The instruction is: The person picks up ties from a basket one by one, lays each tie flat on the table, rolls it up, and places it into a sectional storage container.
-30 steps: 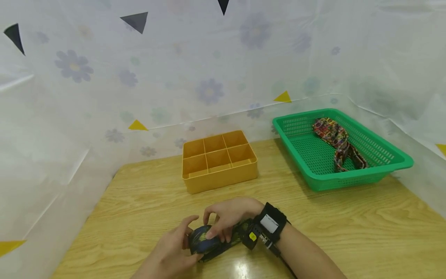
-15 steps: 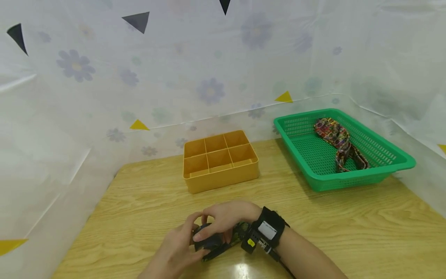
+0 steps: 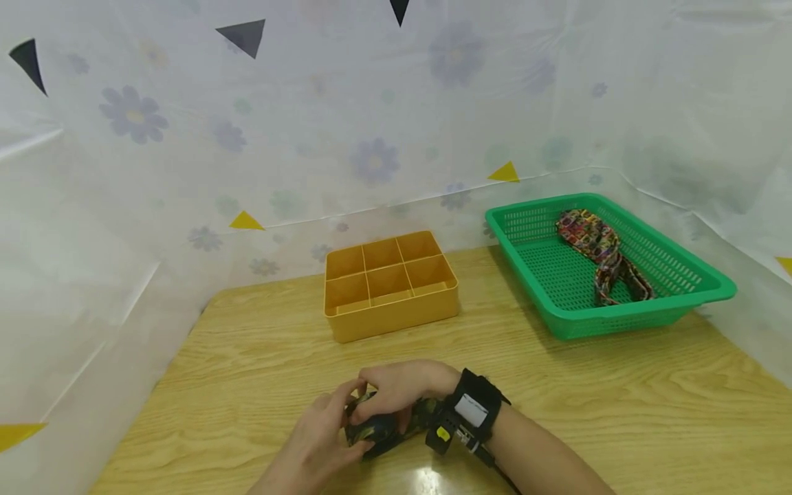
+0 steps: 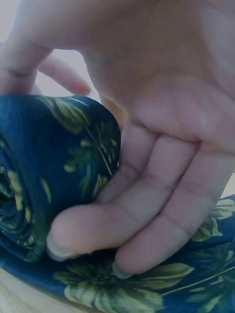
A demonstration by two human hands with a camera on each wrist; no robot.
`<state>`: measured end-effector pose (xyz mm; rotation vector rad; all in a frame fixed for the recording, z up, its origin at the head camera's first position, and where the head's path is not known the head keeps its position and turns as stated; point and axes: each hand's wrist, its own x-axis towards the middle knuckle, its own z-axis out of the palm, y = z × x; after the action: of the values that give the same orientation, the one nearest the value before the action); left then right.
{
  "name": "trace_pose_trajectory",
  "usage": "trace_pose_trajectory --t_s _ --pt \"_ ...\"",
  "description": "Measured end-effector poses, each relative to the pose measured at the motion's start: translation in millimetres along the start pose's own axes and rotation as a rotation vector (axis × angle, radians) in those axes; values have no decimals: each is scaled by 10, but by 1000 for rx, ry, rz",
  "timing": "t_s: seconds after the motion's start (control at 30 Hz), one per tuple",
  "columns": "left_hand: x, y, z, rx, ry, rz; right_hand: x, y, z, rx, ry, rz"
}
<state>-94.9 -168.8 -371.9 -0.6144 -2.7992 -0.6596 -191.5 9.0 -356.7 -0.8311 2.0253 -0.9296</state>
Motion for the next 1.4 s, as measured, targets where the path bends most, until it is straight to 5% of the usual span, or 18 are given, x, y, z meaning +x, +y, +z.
trace_pose_trajectory --t_s 0.27,0.37,0.53,0.87,1.2,1.4 --pt "-34 -73 -3 -61 -183 -53 -2 45 -62 48 -72 6" --pt "-28 -104 -8 -97 -203 -66 -19 56 -92 24 -86 22" --pt "-23 -98 -62 -107 -174 -108 -60 92 -188 -66 -68 56" --pt "0 -18 -94 -56 -89 -135 -43 80 -196 -50 -74 -22" --pt "12 19 -68 -19 -77 -136 -26 -149 121 -355 168 100" --pt "21 -20 -42 -40 -102 -87 -44 -151 119 -294 164 117"
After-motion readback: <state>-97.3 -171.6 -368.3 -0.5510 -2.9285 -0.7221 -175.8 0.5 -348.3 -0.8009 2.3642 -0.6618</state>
